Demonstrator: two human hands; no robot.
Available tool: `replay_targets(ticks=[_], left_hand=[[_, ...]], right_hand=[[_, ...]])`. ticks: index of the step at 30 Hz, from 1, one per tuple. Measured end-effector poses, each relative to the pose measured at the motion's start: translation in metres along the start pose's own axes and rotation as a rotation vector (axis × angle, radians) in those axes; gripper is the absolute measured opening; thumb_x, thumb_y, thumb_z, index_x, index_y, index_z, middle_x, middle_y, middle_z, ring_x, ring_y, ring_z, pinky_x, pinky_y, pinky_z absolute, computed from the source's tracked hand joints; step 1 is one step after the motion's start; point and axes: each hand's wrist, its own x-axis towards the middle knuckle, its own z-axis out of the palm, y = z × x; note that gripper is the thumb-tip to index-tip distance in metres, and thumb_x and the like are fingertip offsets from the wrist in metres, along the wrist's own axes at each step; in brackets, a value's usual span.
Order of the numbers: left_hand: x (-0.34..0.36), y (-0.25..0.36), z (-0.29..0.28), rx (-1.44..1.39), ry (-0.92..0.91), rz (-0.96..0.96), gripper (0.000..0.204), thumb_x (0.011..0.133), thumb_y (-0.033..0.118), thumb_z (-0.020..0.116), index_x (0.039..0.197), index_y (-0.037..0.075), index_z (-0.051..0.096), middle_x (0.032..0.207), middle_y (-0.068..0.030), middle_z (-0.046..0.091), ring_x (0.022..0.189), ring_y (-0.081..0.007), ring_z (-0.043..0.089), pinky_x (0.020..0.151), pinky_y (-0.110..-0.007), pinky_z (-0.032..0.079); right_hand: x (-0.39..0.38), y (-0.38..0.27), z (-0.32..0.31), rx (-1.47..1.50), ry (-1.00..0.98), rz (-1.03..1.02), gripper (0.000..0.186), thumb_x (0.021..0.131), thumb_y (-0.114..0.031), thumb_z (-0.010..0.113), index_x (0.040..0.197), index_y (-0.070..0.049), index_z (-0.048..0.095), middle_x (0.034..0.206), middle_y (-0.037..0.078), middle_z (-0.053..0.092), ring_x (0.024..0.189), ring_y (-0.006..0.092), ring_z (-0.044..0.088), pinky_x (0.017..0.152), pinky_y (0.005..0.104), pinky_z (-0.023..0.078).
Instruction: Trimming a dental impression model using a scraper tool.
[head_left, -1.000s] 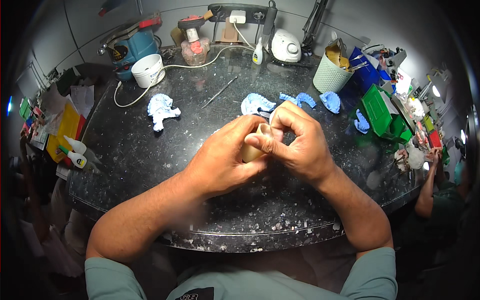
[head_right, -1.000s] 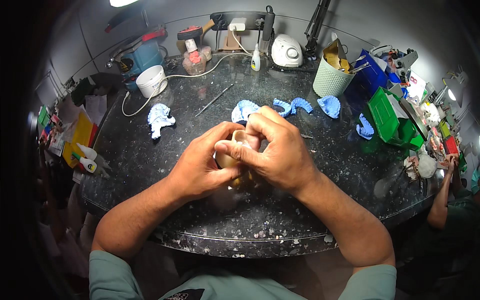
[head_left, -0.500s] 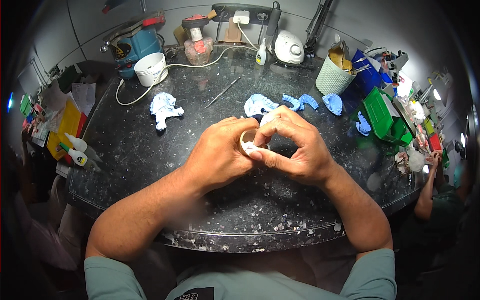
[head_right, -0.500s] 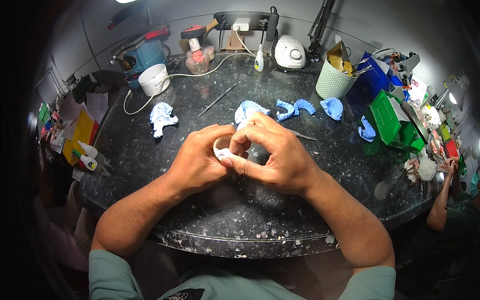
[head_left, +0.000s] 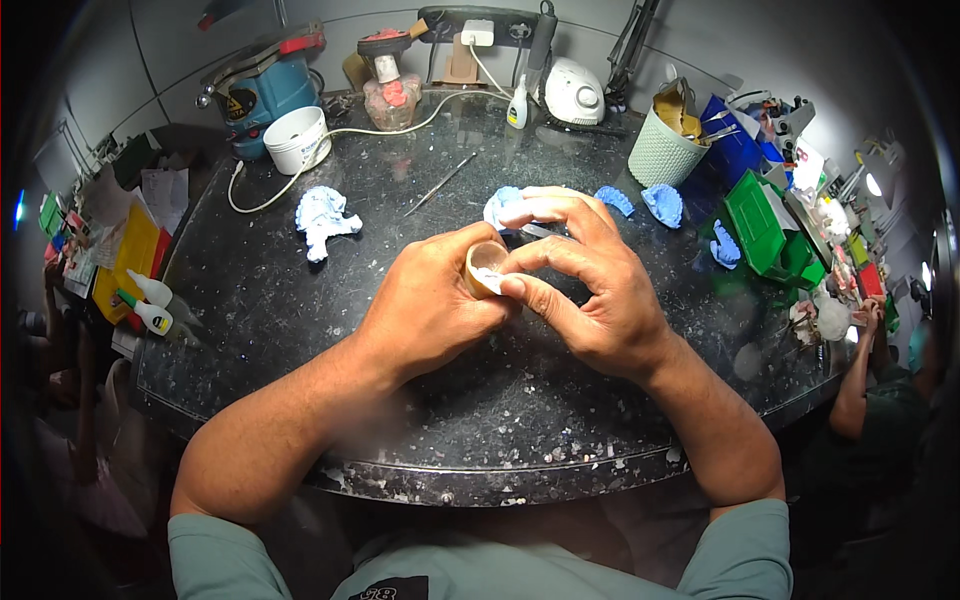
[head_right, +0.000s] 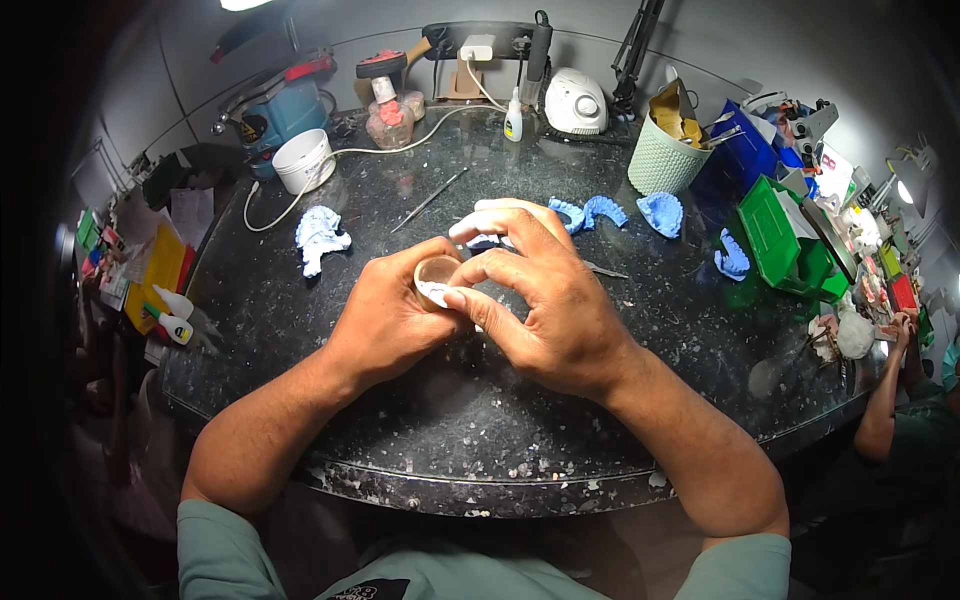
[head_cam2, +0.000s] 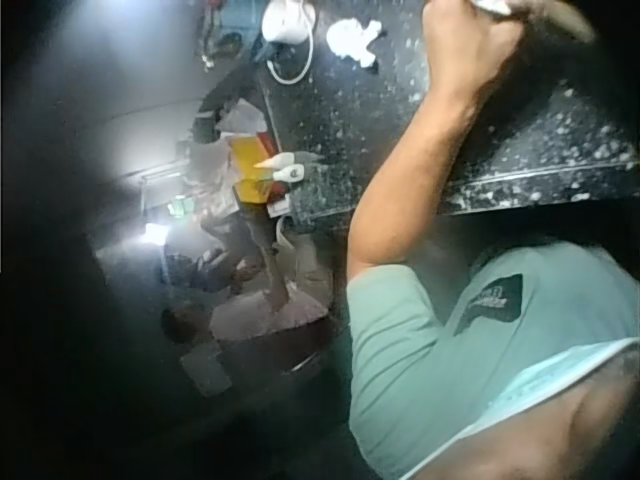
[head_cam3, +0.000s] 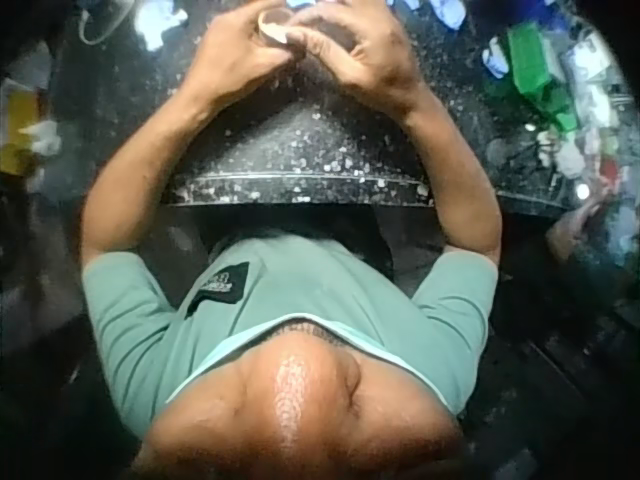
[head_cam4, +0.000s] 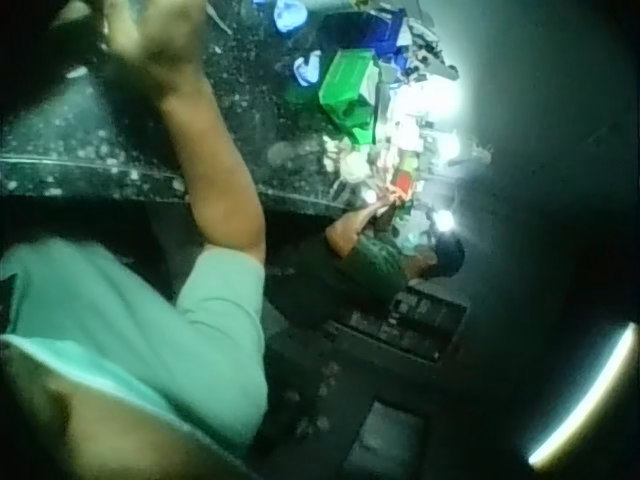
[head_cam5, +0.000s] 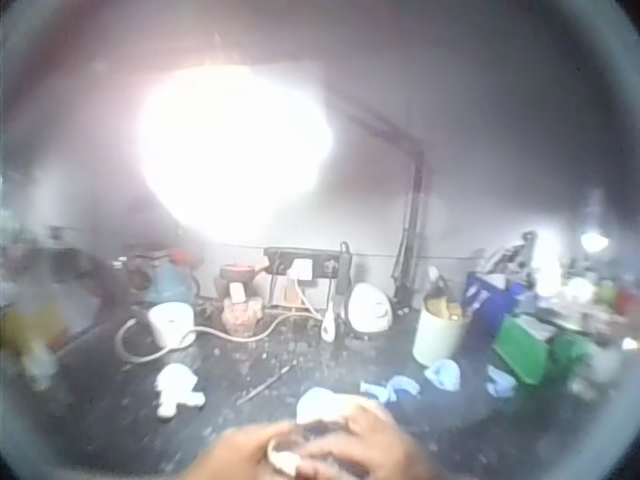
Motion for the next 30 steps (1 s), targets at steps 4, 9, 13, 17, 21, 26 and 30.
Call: replay_targets(ticks=[4, 9, 13, 17, 21, 26, 30], left_hand=[[0.000, -0.001, 0.000, -0.034, 0.007, -0.006, 0.026, 0.080, 0.016, 0.079, 0.098, 0.002, 0.067, 0.085, -0.0170, 0.070, 0.078, -0.0298, 0.071, 0.071, -0.039, 0.054], [-0.002, -0.003, 0.000, 0.032, 0.017, 0.145, 0.027, 0.079, 0.016, 0.080, 0.098, 0.002, 0.066, 0.088, -0.0171, 0.070, 0.081, -0.0295, 0.071, 0.073, -0.040, 0.054], [-0.003, 0.002, 0.000, 0.043, 0.006, 0.109, 0.029, 0.081, 0.020, 0.081, 0.100, 0.003, 0.066, 0.086, -0.0171, 0.070, 0.078, -0.0279, 0.071, 0.069, -0.040, 0.054], [-0.001, -0.005, -0.002, -0.019, -0.019, 0.037, 0.023, 0.087, 0.014, 0.079, 0.100, 0.002, 0.063, 0.078, -0.0044, 0.068, 0.074, -0.0078, 0.063, 0.067, -0.029, 0.052], [-0.002, 0.005, 0.001, -0.008, 0.015, 0.081, 0.025, 0.089, 0.017, 0.080, 0.100, 0.003, 0.064, 0.078, -0.0035, 0.067, 0.073, -0.0067, 0.062, 0.066, -0.028, 0.051], [-0.001, 0.005, 0.003, 0.028, 0.006, 0.101, 0.033, 0.089, 0.028, 0.085, 0.097, 0.004, 0.064, 0.075, -0.0025, 0.065, 0.069, -0.0065, 0.060, 0.063, -0.027, 0.050], [-0.002, 0.002, 0.003, 0.057, -0.044, 0.106, 0.034, 0.087, 0.029, 0.086, 0.093, 0.004, 0.064, 0.078, -0.0045, 0.064, 0.074, -0.0113, 0.061, 0.070, -0.029, 0.050]], right_hand=[[-0.001, -0.001, 0.000, -0.019, -0.014, 0.019, 0.013, 0.090, -0.016, 0.078, 0.100, -0.008, 0.076, 0.130, 0.011, 0.064, 0.131, 0.0312, 0.053, 0.112, 0.0438, 0.038], [0.001, 0.004, -0.006, -0.077, 0.045, -0.027, 0.011, 0.089, -0.013, 0.076, 0.093, -0.004, 0.073, 0.126, 0.014, 0.064, 0.129, 0.0360, 0.052, 0.110, 0.0473, 0.040], [0.002, 0.000, -0.006, -0.125, 0.065, -0.081, 0.011, 0.089, -0.014, 0.077, 0.092, -0.004, 0.073, 0.122, 0.013, 0.066, 0.126, 0.0356, 0.055, 0.109, 0.0472, 0.042], [0.002, 0.000, -0.002, -0.088, 0.072, -0.072, 0.012, 0.088, -0.015, 0.079, 0.093, -0.005, 0.075, 0.116, 0.012, 0.069, 0.119, 0.0328, 0.060, 0.106, 0.0440, 0.044], [0.001, 0.003, -0.004, 0.036, 0.119, 0.024, 0.014, 0.090, -0.017, 0.079, 0.093, -0.004, 0.075, 0.111, 0.012, 0.070, 0.113, 0.0276, 0.063, 0.100, 0.0394, 0.047], [-0.001, 0.015, -0.004, 0.178, 0.263, 0.132, 0.017, 0.095, -0.017, 0.075, 0.089, -0.002, 0.072, 0.106, 0.011, 0.069, 0.102, 0.0226, 0.065, 0.092, 0.0352, 0.050], [-0.003, 0.018, -0.002, 0.123, 0.280, 0.161, 0.018, 0.096, -0.016, 0.074, 0.087, -0.001, 0.068, 0.103, 0.010, 0.068, 0.099, 0.0209, 0.064, 0.088, 0.0337, 0.051]])
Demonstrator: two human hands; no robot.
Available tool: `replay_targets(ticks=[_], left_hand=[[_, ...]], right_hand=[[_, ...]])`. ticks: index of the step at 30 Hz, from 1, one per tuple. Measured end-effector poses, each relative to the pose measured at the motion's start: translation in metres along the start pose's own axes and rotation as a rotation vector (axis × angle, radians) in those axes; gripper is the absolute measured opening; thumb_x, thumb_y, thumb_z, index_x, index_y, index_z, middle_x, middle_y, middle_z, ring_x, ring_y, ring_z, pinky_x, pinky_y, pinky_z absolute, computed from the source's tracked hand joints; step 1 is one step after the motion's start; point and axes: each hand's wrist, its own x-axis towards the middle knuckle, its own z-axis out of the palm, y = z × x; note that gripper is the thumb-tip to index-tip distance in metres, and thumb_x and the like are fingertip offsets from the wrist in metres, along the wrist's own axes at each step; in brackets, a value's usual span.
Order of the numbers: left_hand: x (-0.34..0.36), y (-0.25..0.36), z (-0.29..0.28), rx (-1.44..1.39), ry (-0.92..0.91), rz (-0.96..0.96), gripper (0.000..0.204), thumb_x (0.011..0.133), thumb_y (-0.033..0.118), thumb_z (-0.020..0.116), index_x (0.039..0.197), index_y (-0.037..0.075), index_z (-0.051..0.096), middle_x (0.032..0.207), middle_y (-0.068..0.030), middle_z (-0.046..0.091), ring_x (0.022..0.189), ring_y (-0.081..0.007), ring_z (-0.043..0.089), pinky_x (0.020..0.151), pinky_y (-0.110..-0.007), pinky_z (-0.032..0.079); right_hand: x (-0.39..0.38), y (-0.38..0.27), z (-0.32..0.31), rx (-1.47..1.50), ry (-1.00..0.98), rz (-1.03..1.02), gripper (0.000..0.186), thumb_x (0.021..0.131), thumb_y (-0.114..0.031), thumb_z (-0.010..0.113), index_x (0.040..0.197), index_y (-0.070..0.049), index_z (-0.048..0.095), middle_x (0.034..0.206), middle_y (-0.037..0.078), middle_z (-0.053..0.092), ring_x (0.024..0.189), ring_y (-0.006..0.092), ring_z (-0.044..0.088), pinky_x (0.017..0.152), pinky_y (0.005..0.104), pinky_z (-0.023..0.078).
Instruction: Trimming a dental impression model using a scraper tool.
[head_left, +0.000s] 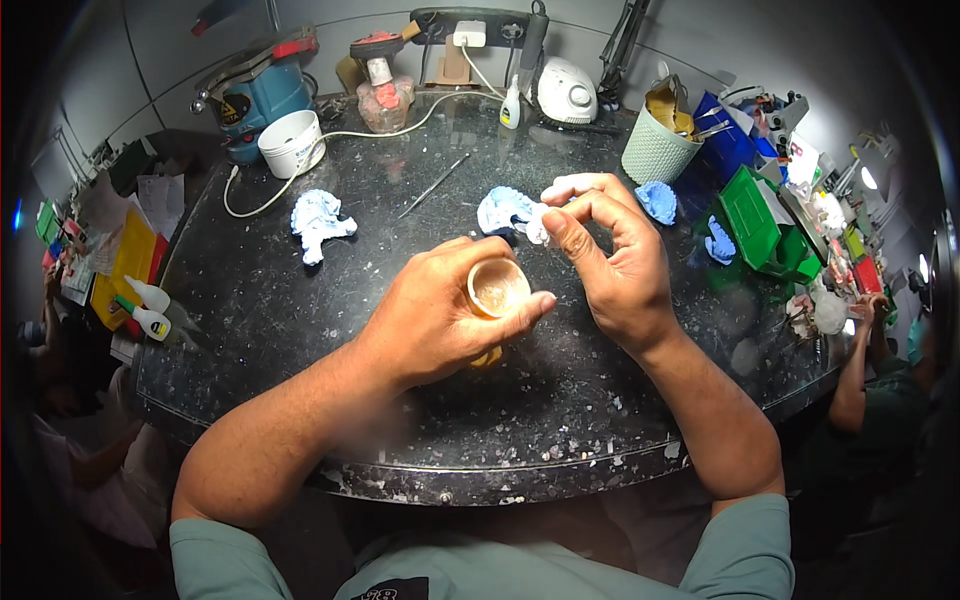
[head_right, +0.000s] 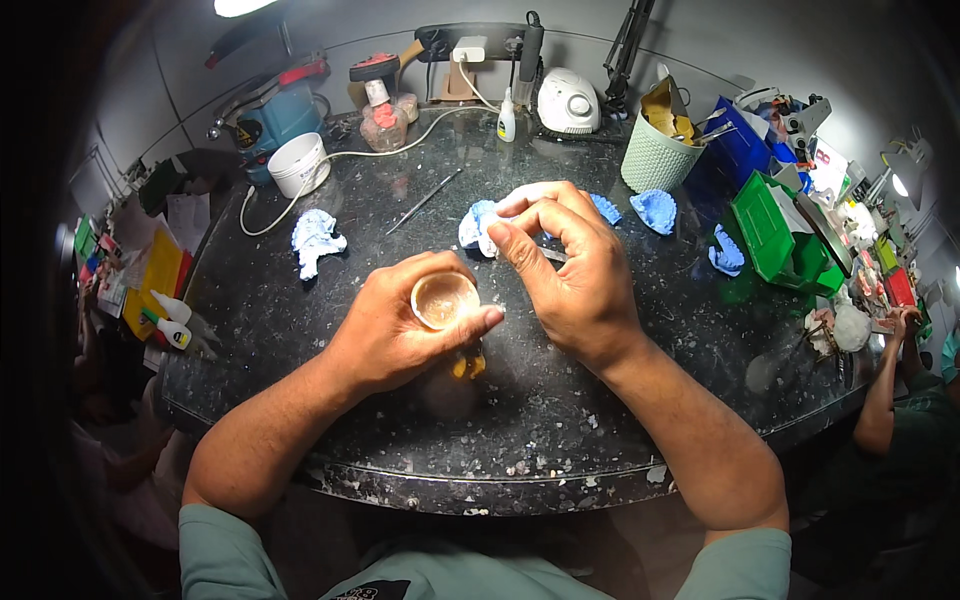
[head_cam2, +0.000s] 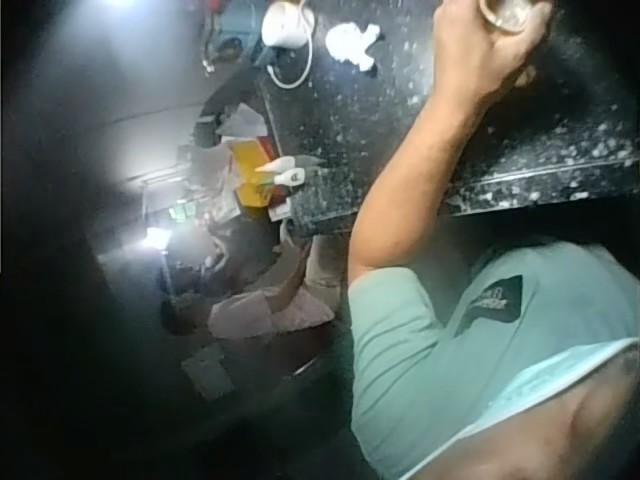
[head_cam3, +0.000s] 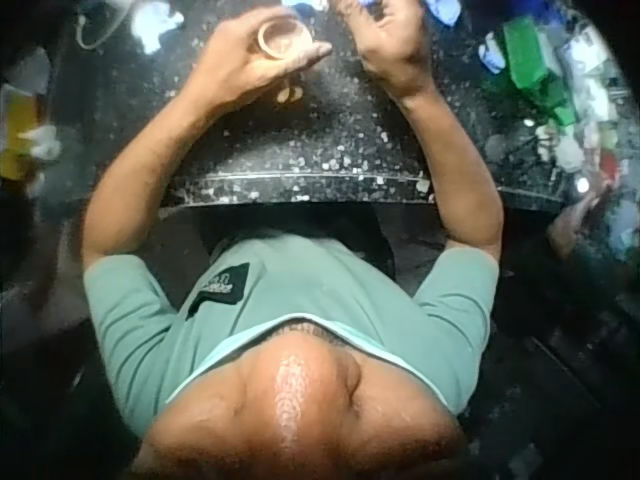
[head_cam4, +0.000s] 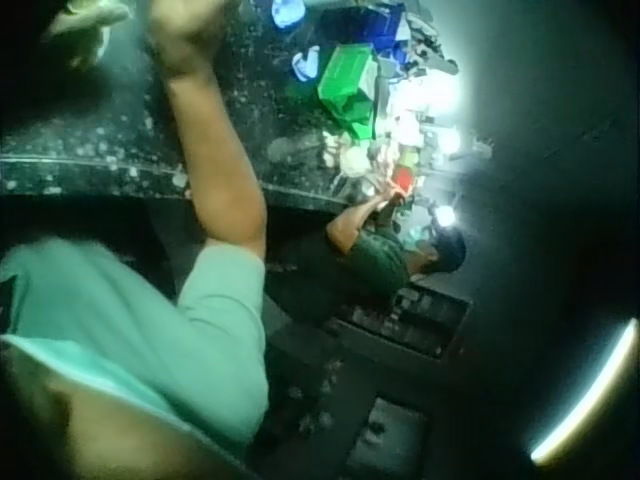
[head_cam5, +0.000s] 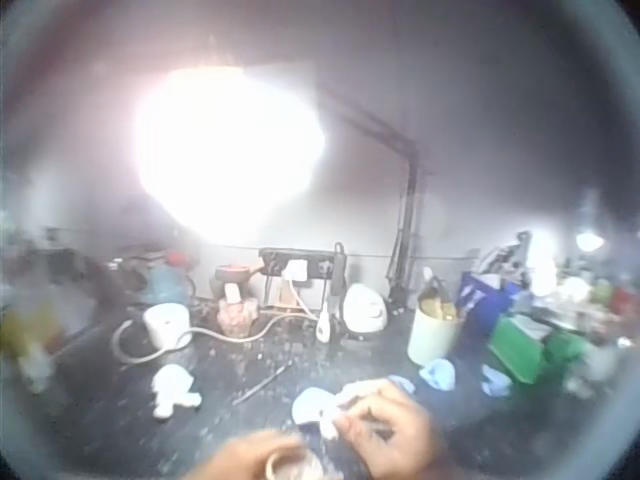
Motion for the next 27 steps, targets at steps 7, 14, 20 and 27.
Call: replay_targets(ticks=[7, 14, 20, 27], left_hand=[[0.000, 0.009, -0.004, 0.187, -0.227, 0.436, 0.042, 0.079, 0.040, 0.089, 0.101, 0.010, 0.070, 0.091, -0.0056, 0.054, 0.090, -0.0240, 0.048, 0.084, -0.037, 0.040], [0.001, 0.001, 0.007, 0.068, -0.198, 0.403, 0.058, 0.075, 0.043, 0.091, 0.115, 0.009, 0.066, 0.100, -0.0059, 0.063, 0.093, -0.0254, 0.056, 0.087, -0.038, 0.045], [-0.001, 0.011, -0.006, -0.194, 0.007, 0.019, 0.028, 0.105, 0.029, 0.062, 0.110, 0.002, 0.058, 0.091, -0.0006, 0.060, 0.082, -0.0071, 0.053, 0.073, -0.025, 0.044], [0.000, 0.000, -0.001, -0.254, -0.016, 0.084, 0.020, 0.105, 0.020, 0.062, 0.108, 0.001, 0.060, 0.088, -0.0037, 0.062, 0.081, -0.0100, 0.057, 0.072, -0.028, 0.047]], right_hand=[[0.000, -0.002, 0.000, -0.004, -0.015, 0.030, 0.017, 0.097, -0.013, 0.072, 0.087, 0.000, 0.067, 0.112, 0.011, 0.063, 0.106, 0.0196, 0.061, 0.094, 0.0329, 0.047], [0.000, 0.002, 0.005, 0.155, 0.065, 0.051, 0.019, 0.100, -0.015, 0.069, 0.090, 0.001, 0.067, 0.102, 0.011, 0.065, 0.096, 0.0199, 0.065, 0.086, 0.0313, 0.050], [-0.002, -0.002, 0.001, 0.041, -0.049, -0.037, 0.021, 0.102, -0.019, 0.066, 0.095, 0.001, 0.067, 0.103, 0.013, 0.064, 0.096, 0.0222, 0.064, 0.086, 0.0329, 0.051], [-0.003, -0.003, 0.006, 0.029, -0.131, -0.134, 0.022, 0.104, -0.021, 0.063, 0.098, -0.001, 0.069, 0.108, 0.014, 0.063, 0.102, 0.0266, 0.063, 0.089, 0.0355, 0.051]])
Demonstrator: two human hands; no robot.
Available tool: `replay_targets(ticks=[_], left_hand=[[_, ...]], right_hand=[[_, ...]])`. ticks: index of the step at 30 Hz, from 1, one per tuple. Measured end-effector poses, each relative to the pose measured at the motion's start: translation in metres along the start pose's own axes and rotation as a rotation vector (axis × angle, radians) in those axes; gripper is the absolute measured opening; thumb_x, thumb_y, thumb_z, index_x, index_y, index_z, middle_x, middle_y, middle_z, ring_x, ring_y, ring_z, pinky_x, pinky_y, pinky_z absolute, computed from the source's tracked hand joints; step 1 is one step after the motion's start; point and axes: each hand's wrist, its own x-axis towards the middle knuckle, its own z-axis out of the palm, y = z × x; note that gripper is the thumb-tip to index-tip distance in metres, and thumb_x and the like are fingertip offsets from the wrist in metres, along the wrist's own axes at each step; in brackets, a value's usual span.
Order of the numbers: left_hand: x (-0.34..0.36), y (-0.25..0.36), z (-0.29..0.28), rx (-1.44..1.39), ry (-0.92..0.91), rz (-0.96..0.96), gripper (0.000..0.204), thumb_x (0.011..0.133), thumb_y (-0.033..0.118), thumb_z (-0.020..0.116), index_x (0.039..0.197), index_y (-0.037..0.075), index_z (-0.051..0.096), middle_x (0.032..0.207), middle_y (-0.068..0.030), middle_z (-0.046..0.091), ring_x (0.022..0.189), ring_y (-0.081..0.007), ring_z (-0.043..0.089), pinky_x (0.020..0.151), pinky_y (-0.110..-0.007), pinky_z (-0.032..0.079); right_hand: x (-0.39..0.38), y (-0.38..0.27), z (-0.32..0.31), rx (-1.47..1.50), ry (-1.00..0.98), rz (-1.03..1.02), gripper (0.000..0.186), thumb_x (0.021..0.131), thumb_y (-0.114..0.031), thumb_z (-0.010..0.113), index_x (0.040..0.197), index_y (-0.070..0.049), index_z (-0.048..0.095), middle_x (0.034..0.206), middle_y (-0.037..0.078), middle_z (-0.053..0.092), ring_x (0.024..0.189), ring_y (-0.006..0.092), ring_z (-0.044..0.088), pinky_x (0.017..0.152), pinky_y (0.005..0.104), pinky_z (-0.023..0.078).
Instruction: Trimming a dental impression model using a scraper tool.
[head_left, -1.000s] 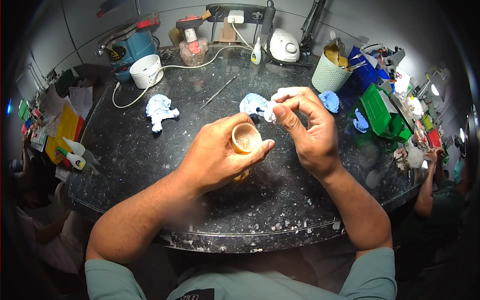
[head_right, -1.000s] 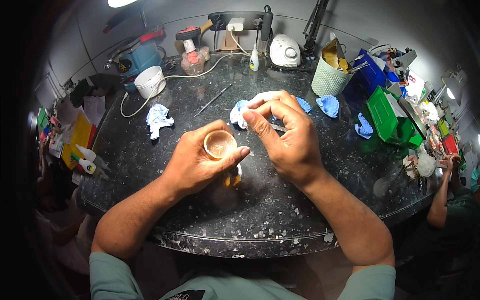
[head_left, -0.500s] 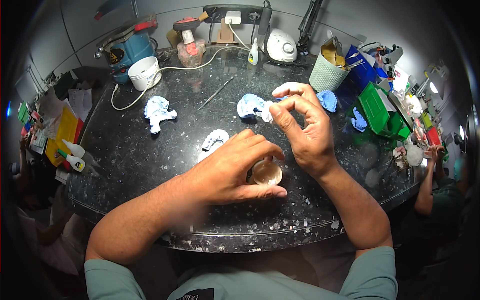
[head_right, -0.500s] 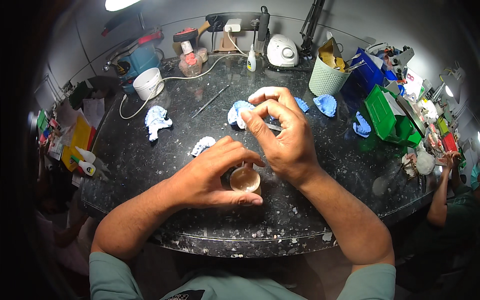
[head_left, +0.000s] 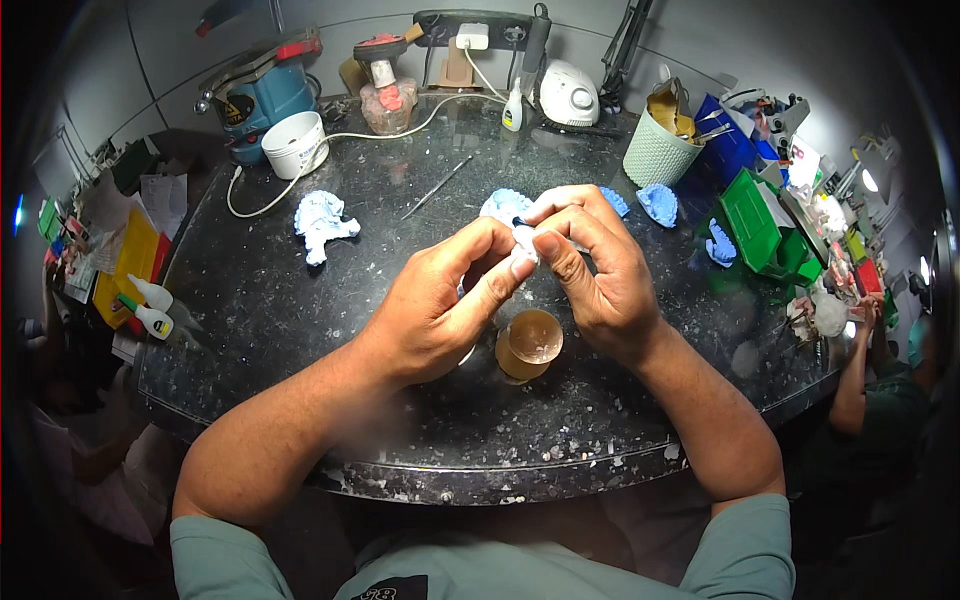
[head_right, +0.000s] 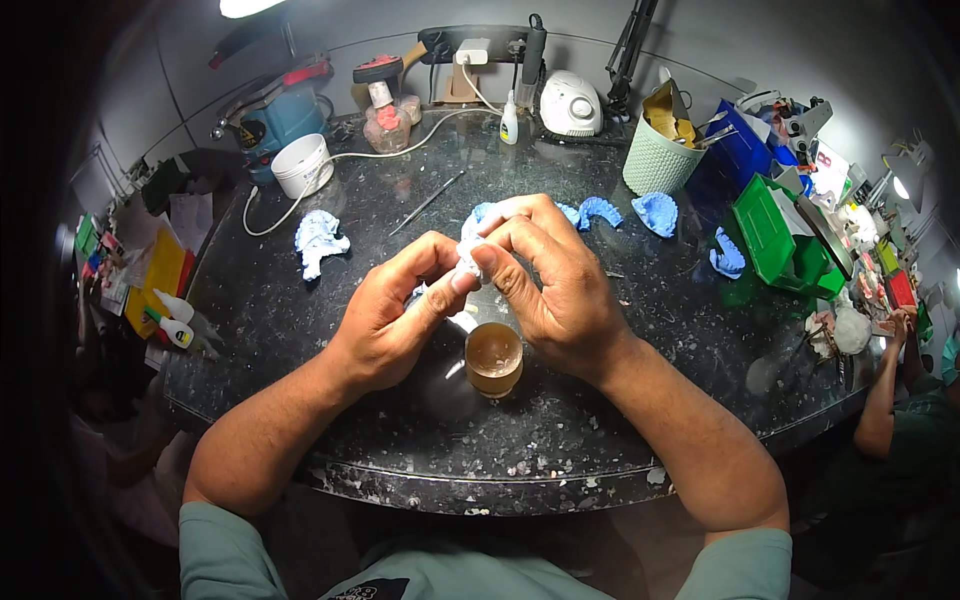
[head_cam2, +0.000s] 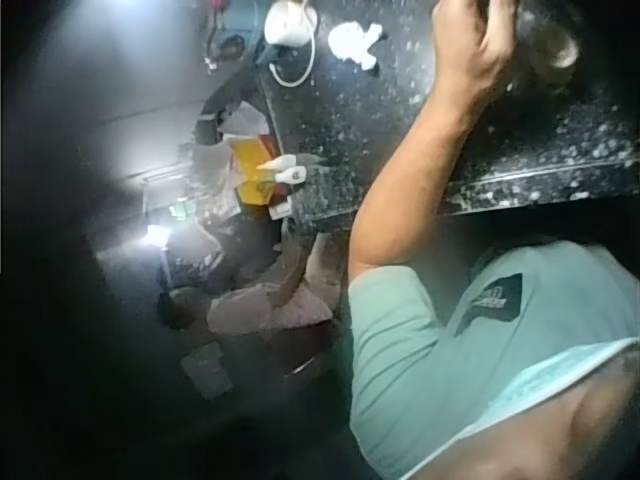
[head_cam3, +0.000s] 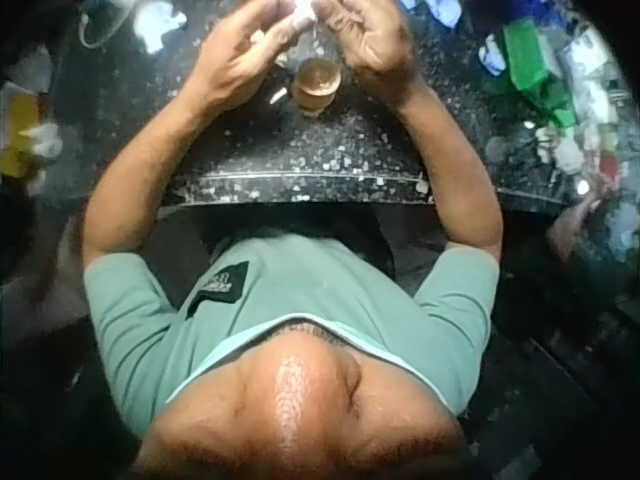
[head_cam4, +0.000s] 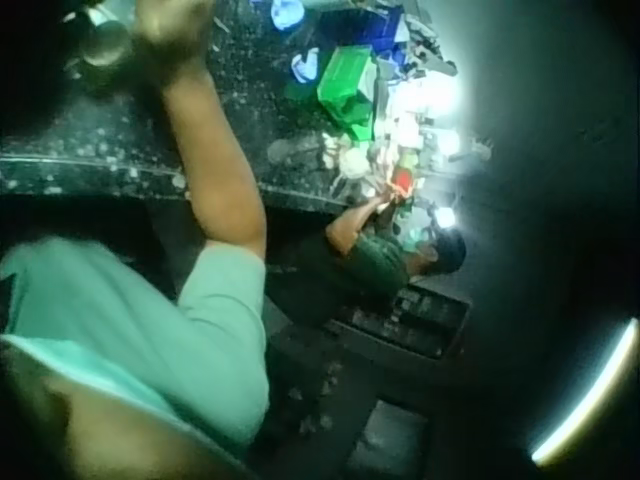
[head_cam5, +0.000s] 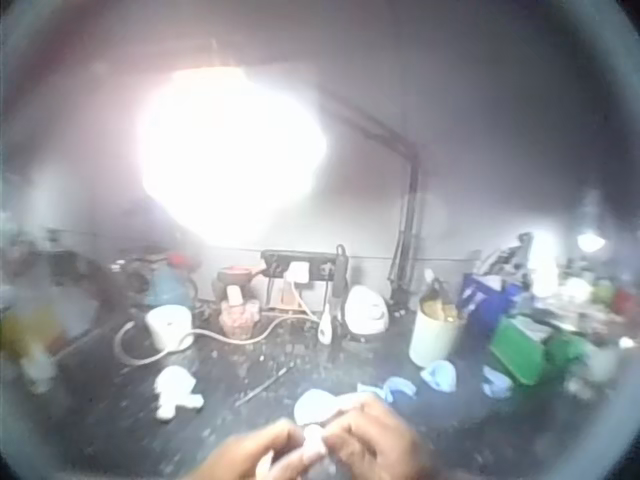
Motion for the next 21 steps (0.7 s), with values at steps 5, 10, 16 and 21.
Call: replay_targets(ticks=[5, 10, 16, 21], left_hand=[[0.002, 0.002, -0.004, 0.081, 0.028, 0.063, 0.017, 0.105, 0.018, 0.062, 0.109, 0.001, 0.062, 0.092, -0.0010, 0.064, 0.084, -0.0073, 0.057, 0.076, -0.026, 0.047], [0.011, 0.007, -0.015, 0.154, 0.035, -0.025, 0.024, 0.102, 0.023, 0.067, 0.114, 0.002, 0.068, 0.096, -0.0004, 0.067, 0.087, -0.0081, 0.058, 0.080, -0.026, 0.047], [0.021, -0.026, -0.047, 0.325, 0.212, -0.006, 0.022, 0.101, 0.021, 0.067, 0.115, 0.004, 0.070, 0.102, -0.0017, 0.067, 0.095, -0.0113, 0.060, 0.083, -0.027, 0.048], [0.023, -0.016, -0.068, 0.640, 0.012, -0.150, 0.021, 0.094, 0.024, 0.075, 0.098, 0.005, 0.071, 0.095, -0.0031, 0.066, 0.085, -0.0114, 0.060, 0.070, -0.029, 0.047]], right_hand=[[0.002, 0.003, -0.004, -0.010, -0.041, 0.021, 0.021, 0.101, -0.021, 0.066, 0.093, -0.002, 0.070, 0.105, 0.013, 0.064, 0.100, 0.0254, 0.064, 0.089, 0.0361, 0.051], [0.003, 0.004, -0.007, -0.022, -0.023, 0.099, 0.020, 0.099, -0.019, 0.069, 0.089, -0.003, 0.069, 0.104, 0.013, 0.065, 0.098, 0.0258, 0.065, 0.088, 0.0365, 0.050], [-0.005, 0.025, -0.013, -0.343, -0.293, 0.225, 0.032, 0.083, -0.025, 0.082, 0.073, -0.004, 0.060, 0.096, 0.011, 0.059, 0.102, 0.0307, 0.054, 0.090, 0.0404, 0.046], [-0.005, 0.023, -0.020, -0.404, -0.310, 0.289, 0.027, 0.083, -0.023, 0.081, 0.077, -0.006, 0.061, 0.102, 0.011, 0.060, 0.105, 0.0309, 0.055, 0.093, 0.0409, 0.047]])
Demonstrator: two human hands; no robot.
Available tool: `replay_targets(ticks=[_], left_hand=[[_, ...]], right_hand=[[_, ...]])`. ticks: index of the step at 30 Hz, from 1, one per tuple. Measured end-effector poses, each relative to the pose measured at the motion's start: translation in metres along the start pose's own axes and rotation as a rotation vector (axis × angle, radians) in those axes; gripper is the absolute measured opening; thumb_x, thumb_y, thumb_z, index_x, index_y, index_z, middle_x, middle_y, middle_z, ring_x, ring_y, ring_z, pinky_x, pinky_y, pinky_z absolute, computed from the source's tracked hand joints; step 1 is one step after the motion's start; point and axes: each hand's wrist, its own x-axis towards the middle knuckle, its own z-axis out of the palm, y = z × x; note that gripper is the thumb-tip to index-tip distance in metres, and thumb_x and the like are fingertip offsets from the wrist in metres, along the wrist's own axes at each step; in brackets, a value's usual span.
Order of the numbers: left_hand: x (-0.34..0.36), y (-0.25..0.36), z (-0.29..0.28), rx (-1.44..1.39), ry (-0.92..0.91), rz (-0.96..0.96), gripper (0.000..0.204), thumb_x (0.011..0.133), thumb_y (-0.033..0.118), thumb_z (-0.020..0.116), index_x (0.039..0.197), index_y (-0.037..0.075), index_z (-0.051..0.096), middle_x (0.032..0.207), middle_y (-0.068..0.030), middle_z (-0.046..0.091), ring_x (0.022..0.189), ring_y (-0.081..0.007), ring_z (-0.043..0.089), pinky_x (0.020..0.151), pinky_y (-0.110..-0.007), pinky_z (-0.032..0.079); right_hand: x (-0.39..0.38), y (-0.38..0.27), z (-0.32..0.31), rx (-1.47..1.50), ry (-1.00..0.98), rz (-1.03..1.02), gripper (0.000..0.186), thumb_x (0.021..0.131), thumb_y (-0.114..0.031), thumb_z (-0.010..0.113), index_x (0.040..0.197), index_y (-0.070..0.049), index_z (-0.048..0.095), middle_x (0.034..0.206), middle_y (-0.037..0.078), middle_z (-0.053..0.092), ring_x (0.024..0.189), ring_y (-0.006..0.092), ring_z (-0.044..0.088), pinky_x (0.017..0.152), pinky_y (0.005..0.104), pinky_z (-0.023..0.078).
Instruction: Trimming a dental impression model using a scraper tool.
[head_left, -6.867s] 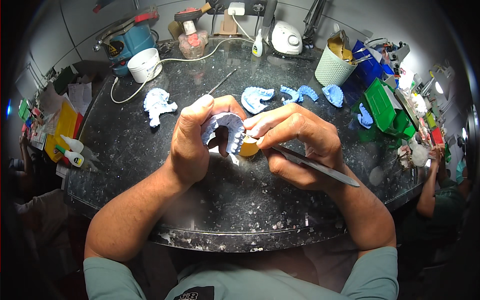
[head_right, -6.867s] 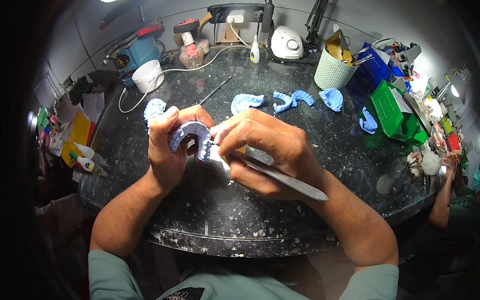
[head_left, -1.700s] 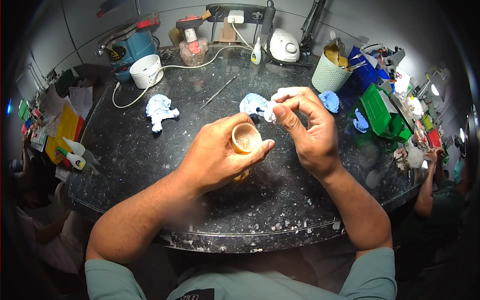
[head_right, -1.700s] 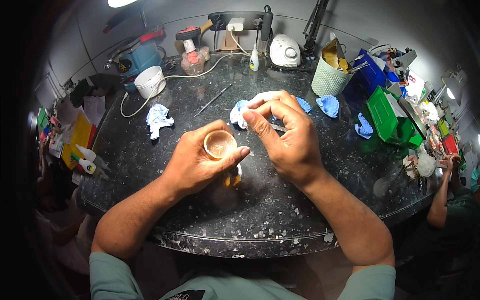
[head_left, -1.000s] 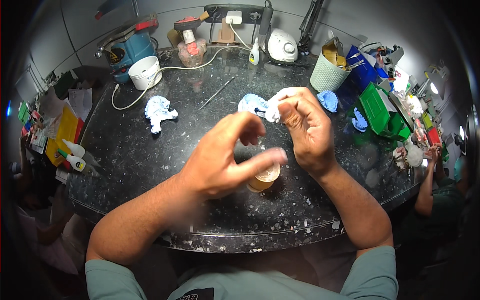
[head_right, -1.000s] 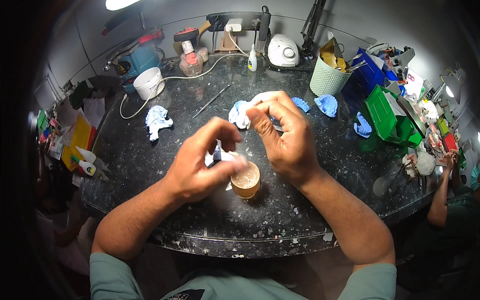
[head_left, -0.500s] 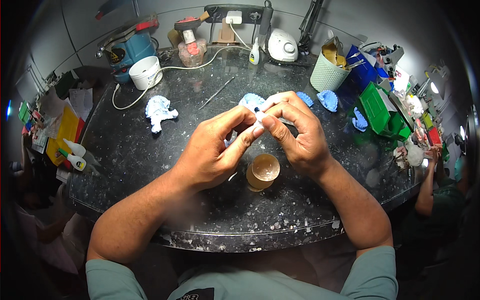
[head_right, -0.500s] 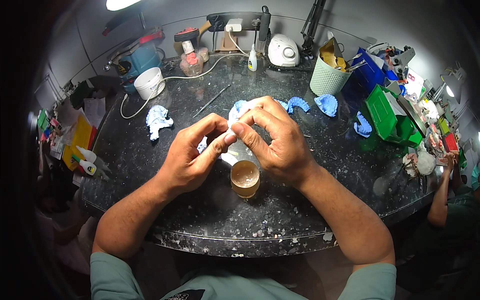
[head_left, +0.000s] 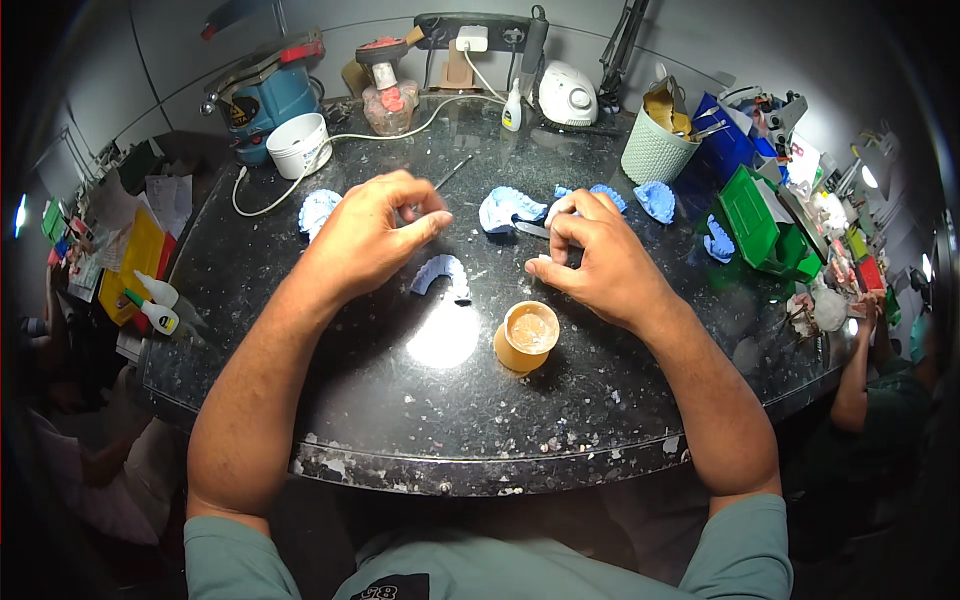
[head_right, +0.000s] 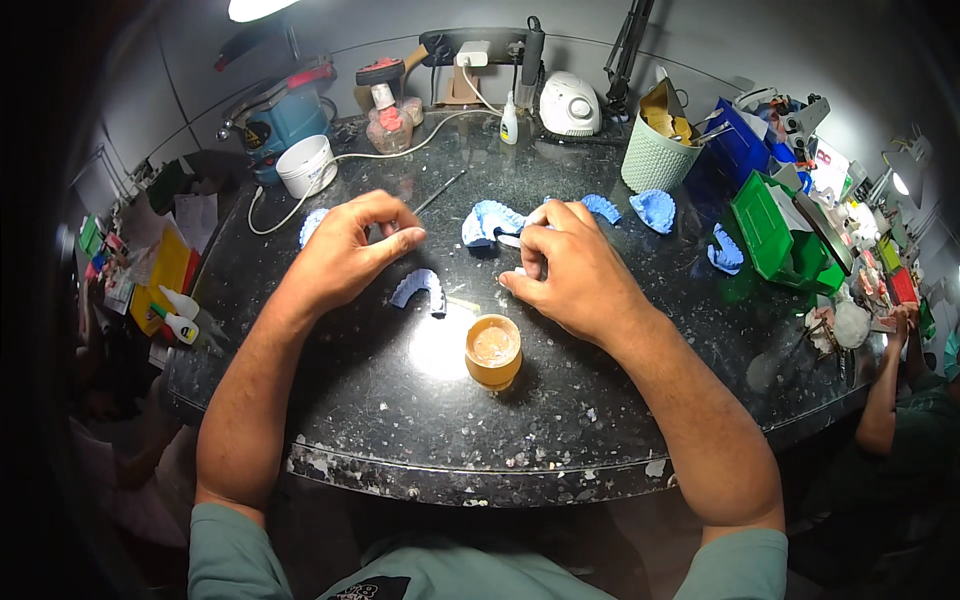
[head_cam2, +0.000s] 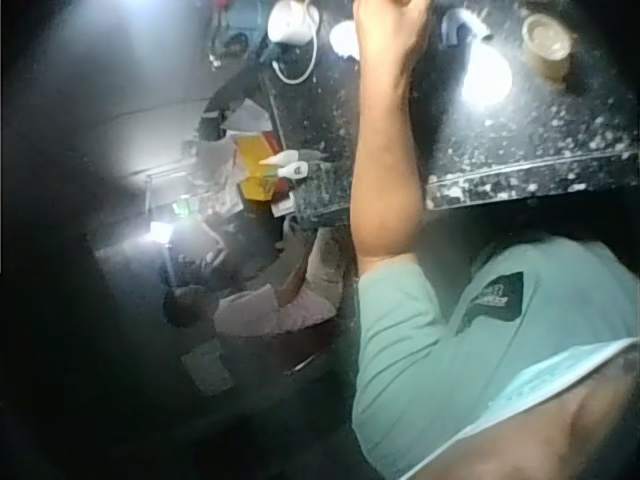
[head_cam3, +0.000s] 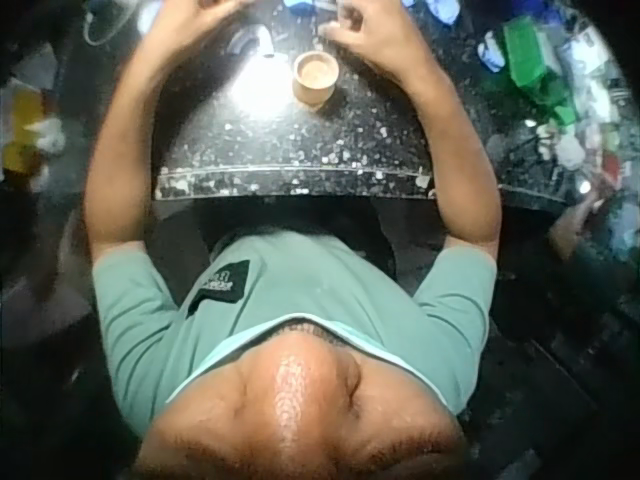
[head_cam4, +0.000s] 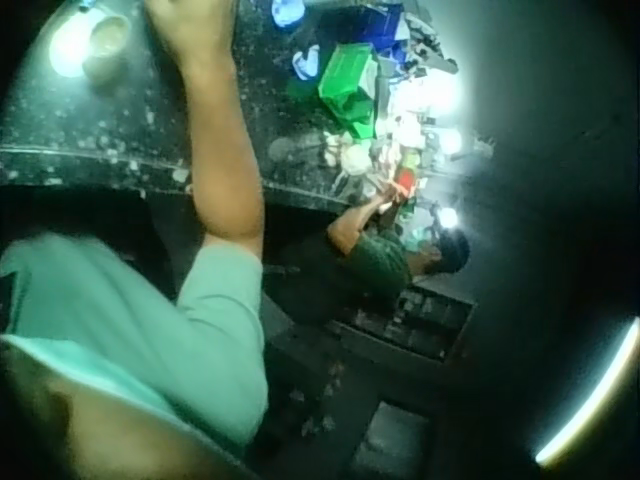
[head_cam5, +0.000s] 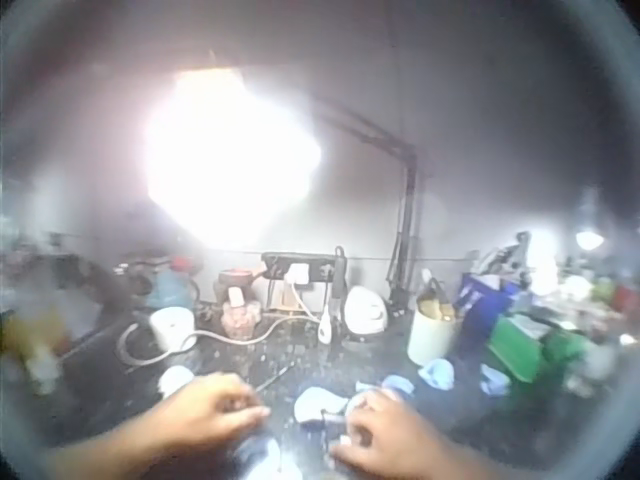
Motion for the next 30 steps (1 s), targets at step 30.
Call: replay_targets(ticks=[30], left_hand=[[-0.011, 0.024, 0.018, -0.138, -0.053, 0.473, 0.058, 0.080, 0.040, 0.087, 0.124, 0.007, 0.068, 0.112, -0.0091, 0.066, 0.111, -0.0265, 0.060, 0.098, -0.042, 0.048]], right_hand=[[0.008, 0.014, -0.009, 0.261, 0.276, 0.097, 0.025, 0.100, -0.016, 0.068, 0.083, 0.001, 0.063, 0.079, 0.006, 0.058, 0.070, 0.0146, 0.056, 0.067, 0.0280, 0.046]])
